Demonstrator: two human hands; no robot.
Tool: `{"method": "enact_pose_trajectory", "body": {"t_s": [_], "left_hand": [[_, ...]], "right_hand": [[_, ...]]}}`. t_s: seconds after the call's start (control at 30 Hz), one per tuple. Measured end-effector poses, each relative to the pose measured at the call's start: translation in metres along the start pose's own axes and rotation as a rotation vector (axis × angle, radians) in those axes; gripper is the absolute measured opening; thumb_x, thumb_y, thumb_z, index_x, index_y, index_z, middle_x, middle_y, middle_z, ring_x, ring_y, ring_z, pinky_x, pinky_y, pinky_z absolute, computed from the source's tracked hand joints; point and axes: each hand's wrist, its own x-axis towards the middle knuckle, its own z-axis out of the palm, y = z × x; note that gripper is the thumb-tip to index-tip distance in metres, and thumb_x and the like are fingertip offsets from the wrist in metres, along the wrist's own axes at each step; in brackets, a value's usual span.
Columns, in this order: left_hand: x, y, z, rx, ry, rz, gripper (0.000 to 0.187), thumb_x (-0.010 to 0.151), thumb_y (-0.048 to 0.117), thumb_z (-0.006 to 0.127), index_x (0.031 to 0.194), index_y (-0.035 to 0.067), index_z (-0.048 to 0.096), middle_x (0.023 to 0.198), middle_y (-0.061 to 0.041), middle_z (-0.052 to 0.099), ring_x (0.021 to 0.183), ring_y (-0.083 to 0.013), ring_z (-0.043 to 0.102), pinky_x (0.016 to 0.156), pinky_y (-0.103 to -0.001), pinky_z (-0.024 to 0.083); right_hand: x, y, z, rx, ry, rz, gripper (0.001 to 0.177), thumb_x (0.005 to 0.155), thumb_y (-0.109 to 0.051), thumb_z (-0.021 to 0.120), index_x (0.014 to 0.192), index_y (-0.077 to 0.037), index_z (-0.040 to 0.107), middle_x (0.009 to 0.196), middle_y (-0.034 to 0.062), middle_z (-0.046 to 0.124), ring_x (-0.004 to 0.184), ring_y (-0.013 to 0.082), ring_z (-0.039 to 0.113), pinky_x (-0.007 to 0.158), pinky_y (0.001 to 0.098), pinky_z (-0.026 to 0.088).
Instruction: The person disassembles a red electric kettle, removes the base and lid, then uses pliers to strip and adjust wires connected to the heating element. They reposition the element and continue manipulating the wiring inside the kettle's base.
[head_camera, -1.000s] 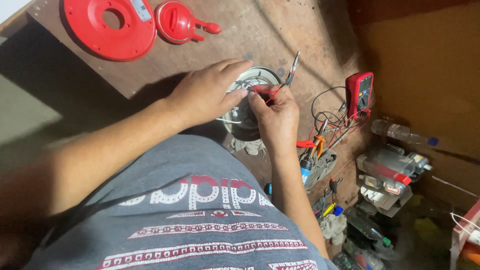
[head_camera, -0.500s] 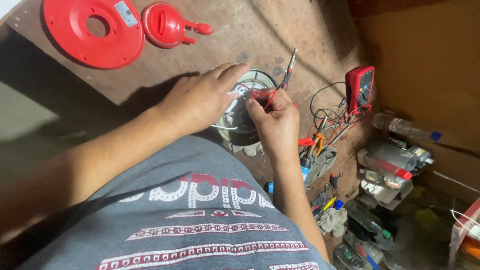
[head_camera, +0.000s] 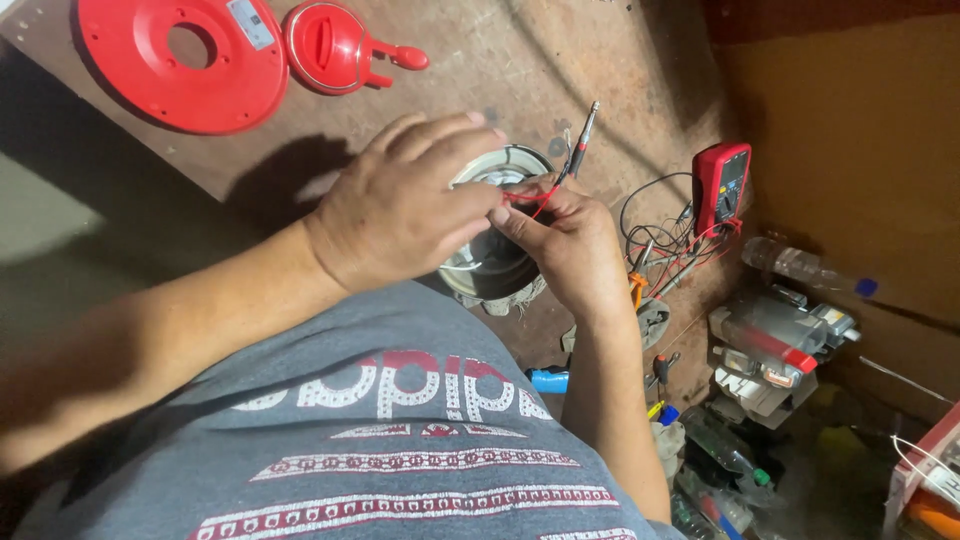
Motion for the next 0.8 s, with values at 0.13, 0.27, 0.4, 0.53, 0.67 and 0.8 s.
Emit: {"method": "enact_pose_trajectory", "body": {"t_s": [0.13, 0.27, 0.4, 0.53, 0.67, 0.8], "left_hand": [[-0.006, 0.006, 0.013, 0.119, -0.02, 0.072, 0.012, 0.115, 0.03, 0.084, 0.109, 0.021, 0.088, 0.154, -0.007, 0.078, 0.144, -0.0324, 0.076, 0.119, -0.059, 0.055], [-0.006, 0.002, 0.019, 0.148, 0.005, 0.066, 0.013, 0.112, 0.02, 0.08, 0.1, 0.017, 0.082, 0.141, -0.009, 0.078, 0.131, -0.0326, 0.078, 0.114, -0.059, 0.055], [-0.007, 0.001, 0.015, 0.097, 0.045, 0.15, 0.016, 0.112, 0.011, 0.074, 0.098, 0.017, 0.081, 0.138, -0.007, 0.079, 0.114, -0.0287, 0.08, 0.115, -0.059, 0.057], [-0.021, 0.005, 0.016, -0.036, -0.081, -0.012, 0.006, 0.101, 0.019, 0.092, 0.1, 0.018, 0.086, 0.138, -0.006, 0.079, 0.128, -0.031, 0.079, 0.126, -0.06, 0.05], [-0.027, 0.005, 0.023, -0.116, -0.141, -0.135, 0.009, 0.094, 0.02, 0.092, 0.091, 0.015, 0.085, 0.153, -0.008, 0.078, 0.143, -0.0318, 0.071, 0.13, -0.063, 0.044], [-0.029, 0.004, 0.021, -0.115, -0.117, -0.085, 0.014, 0.102, 0.017, 0.086, 0.09, 0.015, 0.079, 0.156, -0.011, 0.078, 0.144, -0.0333, 0.073, 0.128, -0.063, 0.045]], "right_hand": [[0.001, -0.002, 0.003, -0.022, 0.03, 0.035, 0.012, 0.105, -0.025, 0.092, 0.114, -0.018, 0.091, 0.111, -0.0019, 0.079, 0.109, 0.0125, 0.075, 0.104, 0.03, 0.056], [0.001, -0.002, 0.001, -0.015, -0.008, -0.035, 0.011, 0.11, -0.025, 0.087, 0.112, -0.015, 0.091, 0.107, -0.002, 0.079, 0.107, 0.0122, 0.071, 0.102, 0.0292, 0.055], [-0.004, -0.02, 0.0, 0.16, -0.038, 0.035, 0.025, 0.112, -0.028, 0.081, 0.131, -0.012, 0.081, 0.121, -0.0023, 0.084, 0.11, 0.0073, 0.072, 0.102, 0.0277, 0.059], [-0.024, -0.013, 0.004, 0.252, 0.052, -0.011, 0.049, 0.111, -0.036, 0.08, 0.149, -0.006, 0.072, 0.139, 0.0052, 0.083, 0.125, 0.0135, 0.076, 0.112, 0.031, 0.062], [-0.052, -0.03, 0.011, -0.207, 0.349, -0.131, 0.016, 0.114, -0.027, 0.079, 0.117, -0.011, 0.082, 0.115, 0.0045, 0.079, 0.109, 0.0197, 0.073, 0.1, 0.0349, 0.057], [-0.062, -0.04, 0.025, -0.278, 0.211, -0.084, 0.021, 0.113, -0.028, 0.078, 0.127, -0.016, 0.089, 0.123, 0.0055, 0.089, 0.119, 0.0219, 0.083, 0.106, 0.0352, 0.061]]}}
